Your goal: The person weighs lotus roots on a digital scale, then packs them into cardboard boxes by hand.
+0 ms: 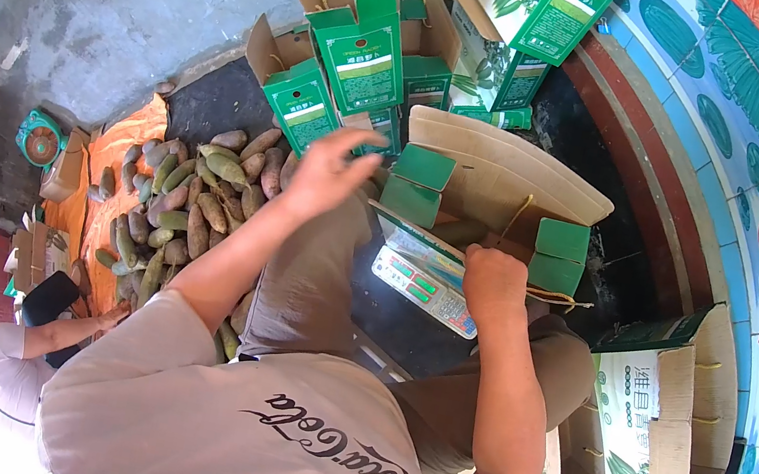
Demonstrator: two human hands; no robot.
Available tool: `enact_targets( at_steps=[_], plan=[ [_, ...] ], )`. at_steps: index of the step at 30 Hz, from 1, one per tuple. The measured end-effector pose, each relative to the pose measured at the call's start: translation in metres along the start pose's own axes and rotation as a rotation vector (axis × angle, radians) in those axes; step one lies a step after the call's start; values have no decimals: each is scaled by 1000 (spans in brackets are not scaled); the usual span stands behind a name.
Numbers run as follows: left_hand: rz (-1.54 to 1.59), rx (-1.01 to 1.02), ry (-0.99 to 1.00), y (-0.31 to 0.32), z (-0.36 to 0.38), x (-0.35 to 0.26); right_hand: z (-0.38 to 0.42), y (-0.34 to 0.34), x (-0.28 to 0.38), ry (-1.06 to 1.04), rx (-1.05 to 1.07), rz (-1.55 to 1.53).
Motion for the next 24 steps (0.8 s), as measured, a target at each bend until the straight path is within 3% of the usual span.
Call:
enact_targets(
  at_steps=[3,5,6,7,9,10,11,13,14,15,16,24],
  plan=[
    [-142,-230,-115,-53,31,53,1,4,-3,4,-21,-21],
    [-299,-207,-139,-76,66,98,1,-1,0,26,2,-18],
    [-371,-148,-282,-83,89,115,2,-1,0,30,7,-35],
    [-413,-107,-224,-87,116,140,2,2,0,36,12,-50],
    [-660,94,-338,-87,206,242,2,7,-2,25,4,-87],
    [-725,174,-497,-90,226,229,2,7,-2,34,20,-98],
    [-782,257,-583,-91,269,255,2,6,-2,39,35,-110],
    [-849,615,-724,-86,349,299,2,5,-3,39,37,-113],
    [-701,505,-778,-91,373,288,2,5,-2,35,41,-120],
    [-896,851,-903,-84,412,306,3,5,0,38,50,-123],
    [-929,947,-974,-81,436,304,3,5,0,42,59,-124],
    [-836,786,-1065,-59,463,280,-2,9,-4,71,44,-121]
  ],
)
Point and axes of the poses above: each hand's wrist, its own z-axis away from the middle knuckle, its own y-axis out of the palm, x = y × z, the point moved 6 cm from there along -z, towards the middle knuckle, and after that the axes turned 7 degrees about -x, right-handed, at the moved point
